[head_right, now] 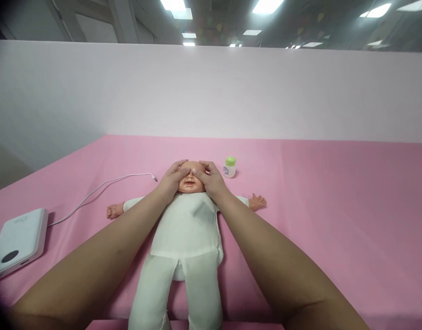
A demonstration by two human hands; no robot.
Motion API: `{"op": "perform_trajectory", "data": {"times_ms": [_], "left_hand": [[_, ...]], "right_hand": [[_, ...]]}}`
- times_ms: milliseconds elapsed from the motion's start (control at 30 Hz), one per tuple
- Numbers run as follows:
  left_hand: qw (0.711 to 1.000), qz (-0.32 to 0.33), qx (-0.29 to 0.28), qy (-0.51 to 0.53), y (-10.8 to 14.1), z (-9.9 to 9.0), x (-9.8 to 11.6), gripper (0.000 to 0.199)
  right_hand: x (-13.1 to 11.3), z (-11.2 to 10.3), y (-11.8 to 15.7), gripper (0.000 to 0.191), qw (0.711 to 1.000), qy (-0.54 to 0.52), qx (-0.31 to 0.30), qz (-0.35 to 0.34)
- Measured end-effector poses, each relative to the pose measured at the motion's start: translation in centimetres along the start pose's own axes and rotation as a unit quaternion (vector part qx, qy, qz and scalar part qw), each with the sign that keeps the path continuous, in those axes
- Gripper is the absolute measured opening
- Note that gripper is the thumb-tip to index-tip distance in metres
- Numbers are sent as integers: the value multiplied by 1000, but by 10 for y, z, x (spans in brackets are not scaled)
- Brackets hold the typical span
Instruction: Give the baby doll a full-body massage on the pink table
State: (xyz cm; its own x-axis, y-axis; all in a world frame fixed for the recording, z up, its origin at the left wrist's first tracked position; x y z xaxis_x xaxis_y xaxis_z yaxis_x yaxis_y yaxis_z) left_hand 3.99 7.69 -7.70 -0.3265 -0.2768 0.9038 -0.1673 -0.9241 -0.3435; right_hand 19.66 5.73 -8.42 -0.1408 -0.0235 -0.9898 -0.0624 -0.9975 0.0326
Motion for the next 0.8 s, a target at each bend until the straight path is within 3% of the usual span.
{"op": "perform_trajectory", "data": {"times_ms": [133, 300, 500, 600, 800], "left_hand": [[1000, -1, 3, -11, -1, -1, -2, 67], [999, -11, 16, -26, -3, -1, 0, 60], [999, -28, 12, -32, -3, -4, 2, 59], [998, -37, -32, -26, 1, -7, 5, 74], [988, -42, -127, -78, 7, -19, 10, 128]], "right_hand": [[0, -1, -1, 68, 999, 21, 28, 12], [1, -3, -6, 57, 998, 38, 43, -6], [7, -4, -8, 51, 1000, -11, -8, 15], [5, -5, -5, 54, 1000, 15, -18, 13], [-3, -6, 5, 73, 991, 132, -32, -14]]}}
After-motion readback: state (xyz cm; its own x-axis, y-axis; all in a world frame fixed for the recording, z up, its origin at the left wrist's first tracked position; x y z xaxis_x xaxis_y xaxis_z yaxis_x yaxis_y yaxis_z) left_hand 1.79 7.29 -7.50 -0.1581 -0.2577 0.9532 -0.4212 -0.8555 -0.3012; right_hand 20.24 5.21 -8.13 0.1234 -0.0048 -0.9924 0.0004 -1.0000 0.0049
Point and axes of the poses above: each hand's wrist, its own y-axis away from the middle knuckle, its own z-axis out of the palm, x = y × z, the point moved 6 cm from there along -y, towards the middle knuckle, and after that the axes turned 15 degrees about z, right-handed, at the moved point
